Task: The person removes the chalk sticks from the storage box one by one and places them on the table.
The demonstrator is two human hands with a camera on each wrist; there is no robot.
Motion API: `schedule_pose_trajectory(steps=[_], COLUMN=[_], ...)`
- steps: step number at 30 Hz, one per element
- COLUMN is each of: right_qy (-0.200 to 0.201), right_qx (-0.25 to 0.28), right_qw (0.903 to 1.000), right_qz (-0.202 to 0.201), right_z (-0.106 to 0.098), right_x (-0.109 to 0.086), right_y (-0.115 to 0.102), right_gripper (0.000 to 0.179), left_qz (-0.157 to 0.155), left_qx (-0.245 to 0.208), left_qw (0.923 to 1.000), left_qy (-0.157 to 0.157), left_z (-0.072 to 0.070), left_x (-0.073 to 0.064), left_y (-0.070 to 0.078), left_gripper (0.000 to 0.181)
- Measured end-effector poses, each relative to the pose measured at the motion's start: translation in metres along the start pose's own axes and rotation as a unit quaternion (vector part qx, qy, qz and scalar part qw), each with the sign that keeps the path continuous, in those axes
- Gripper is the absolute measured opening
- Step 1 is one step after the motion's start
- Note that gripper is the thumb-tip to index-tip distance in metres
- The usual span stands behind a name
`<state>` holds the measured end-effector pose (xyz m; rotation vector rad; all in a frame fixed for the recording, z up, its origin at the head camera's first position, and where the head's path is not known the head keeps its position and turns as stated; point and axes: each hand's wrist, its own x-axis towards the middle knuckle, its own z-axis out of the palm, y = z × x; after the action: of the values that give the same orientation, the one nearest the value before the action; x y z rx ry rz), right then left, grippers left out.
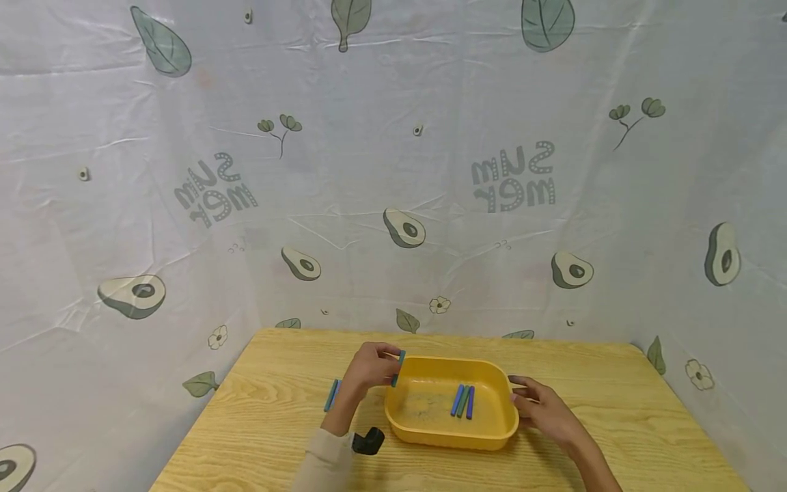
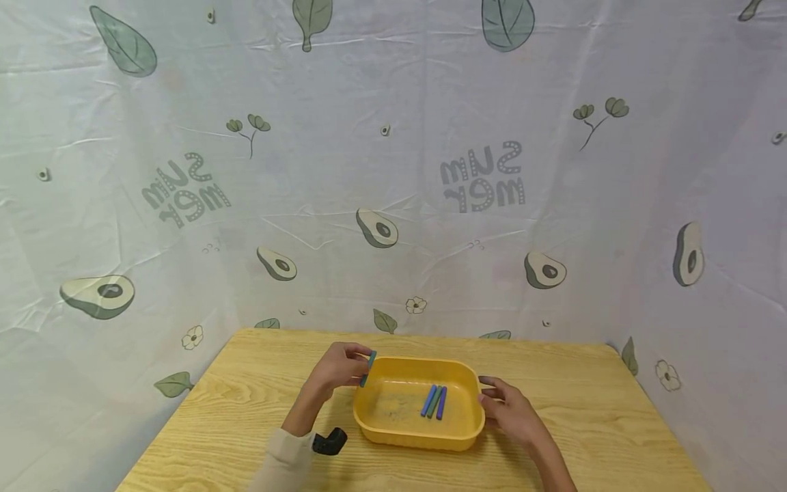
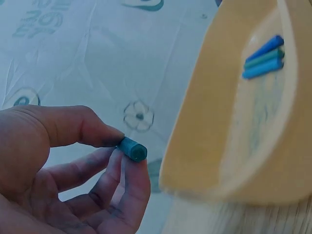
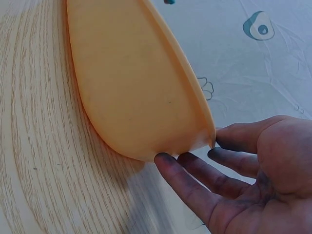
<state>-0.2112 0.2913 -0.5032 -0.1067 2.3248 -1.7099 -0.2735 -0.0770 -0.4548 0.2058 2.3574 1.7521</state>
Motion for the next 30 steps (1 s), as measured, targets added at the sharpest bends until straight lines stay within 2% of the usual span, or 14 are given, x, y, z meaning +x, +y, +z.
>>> schedule_pose_trajectory(steps=[11,19,24,30], right_qy=[-0.009,-0.008,-0.022,-0.033], right_qx=[0.005,0.006,0.017,0.025], right_qw=[0.9999,0.9999,0.9995,0.9990], right_qz=[-0.005,-0.007,-0.016,-0.016], right_z=[-0.002,-0.001,-0.003,-0.005], right_x=[-0.002,-0.001,-0.003,-0.003], right_y=[0.000,0.000,0.001,0.001], right_gripper=[0.062,0.063,0.065,0.066], left_qz=[-0.025,-0.040,-0.049,-0.044], left_qx=[0.018,0.030,0.027,0.020], left_qw=[0.9993,0.9972,0.9956,0.9932], left_qy=[0.020,0.057,0.075,0.106], left_z=[-0.030,-0.055,-0.070,-0.085], left_x=[-0.006,-0.019,-0.024,-0.028], left_y=[-0.021,-0.041,-0.057,-0.072], left_gripper=[0.040,0.041,0.040,0.041])
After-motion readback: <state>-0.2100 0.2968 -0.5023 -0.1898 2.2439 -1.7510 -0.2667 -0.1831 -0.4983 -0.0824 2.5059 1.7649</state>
